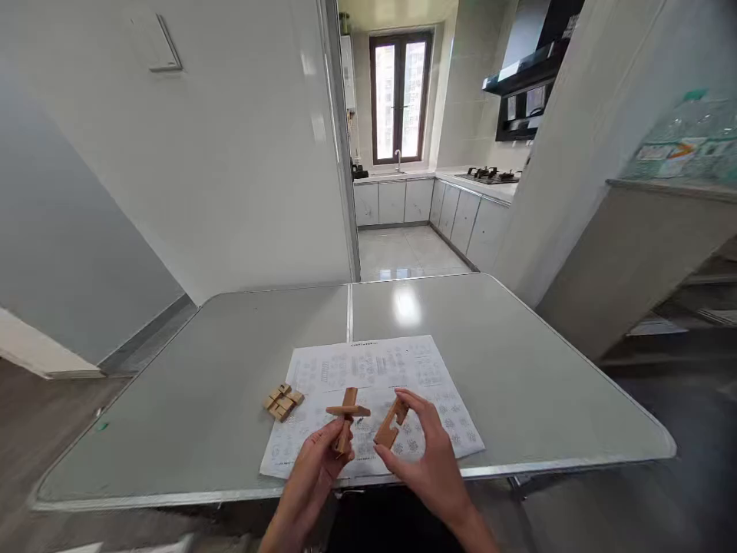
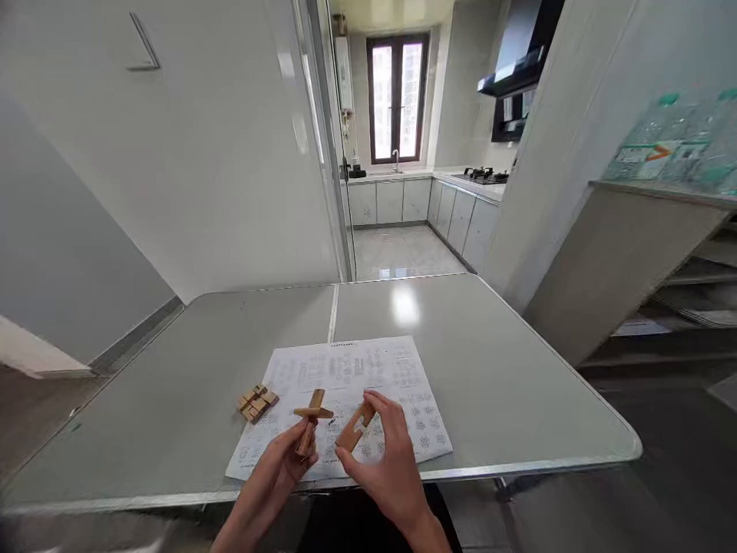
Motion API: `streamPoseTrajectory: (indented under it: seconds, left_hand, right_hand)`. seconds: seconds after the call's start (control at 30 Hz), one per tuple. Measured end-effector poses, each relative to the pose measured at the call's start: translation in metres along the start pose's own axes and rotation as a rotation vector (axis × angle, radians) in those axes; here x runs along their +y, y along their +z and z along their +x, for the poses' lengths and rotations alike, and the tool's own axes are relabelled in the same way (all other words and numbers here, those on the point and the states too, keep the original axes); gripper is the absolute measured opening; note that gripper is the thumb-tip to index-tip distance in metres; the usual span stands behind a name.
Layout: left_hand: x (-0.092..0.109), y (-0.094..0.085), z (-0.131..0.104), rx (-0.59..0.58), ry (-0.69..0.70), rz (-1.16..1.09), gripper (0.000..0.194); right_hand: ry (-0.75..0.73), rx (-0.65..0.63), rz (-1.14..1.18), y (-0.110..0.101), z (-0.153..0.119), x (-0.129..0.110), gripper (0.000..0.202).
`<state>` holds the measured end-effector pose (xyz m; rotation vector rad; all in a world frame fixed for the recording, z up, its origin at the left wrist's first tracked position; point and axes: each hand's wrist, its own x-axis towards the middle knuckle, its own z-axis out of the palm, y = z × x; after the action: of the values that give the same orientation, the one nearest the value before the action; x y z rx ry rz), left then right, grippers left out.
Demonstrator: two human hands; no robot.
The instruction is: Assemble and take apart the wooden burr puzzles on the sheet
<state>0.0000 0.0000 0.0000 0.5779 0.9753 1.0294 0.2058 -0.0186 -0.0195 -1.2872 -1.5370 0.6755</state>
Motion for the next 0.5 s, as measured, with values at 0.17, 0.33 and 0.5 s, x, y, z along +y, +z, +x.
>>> streamPoseTrajectory:
  seconds: [0.17,0.33,0.5]
  left_hand:
    - [0.000,0.004,0.001,-0.062,-0.152,-0.167,0.035]
    - [-0.001,0.007,0.000,-0.116,-0.283,-0.302,0.027]
    - [-0.002,0.009,-0.004,-0.099,-0.394,-0.354,0.020]
  right_hand:
    - [-0.291,-0.084,0.068,-0.025,0.009,-0.022,0.077]
    - [-0.412,-0.212,0.123,-0.033,0.025,-0.035,0.087]
    - [-0.463,-0.417,0.081,-0.047,0.038,-0.046,0.093]
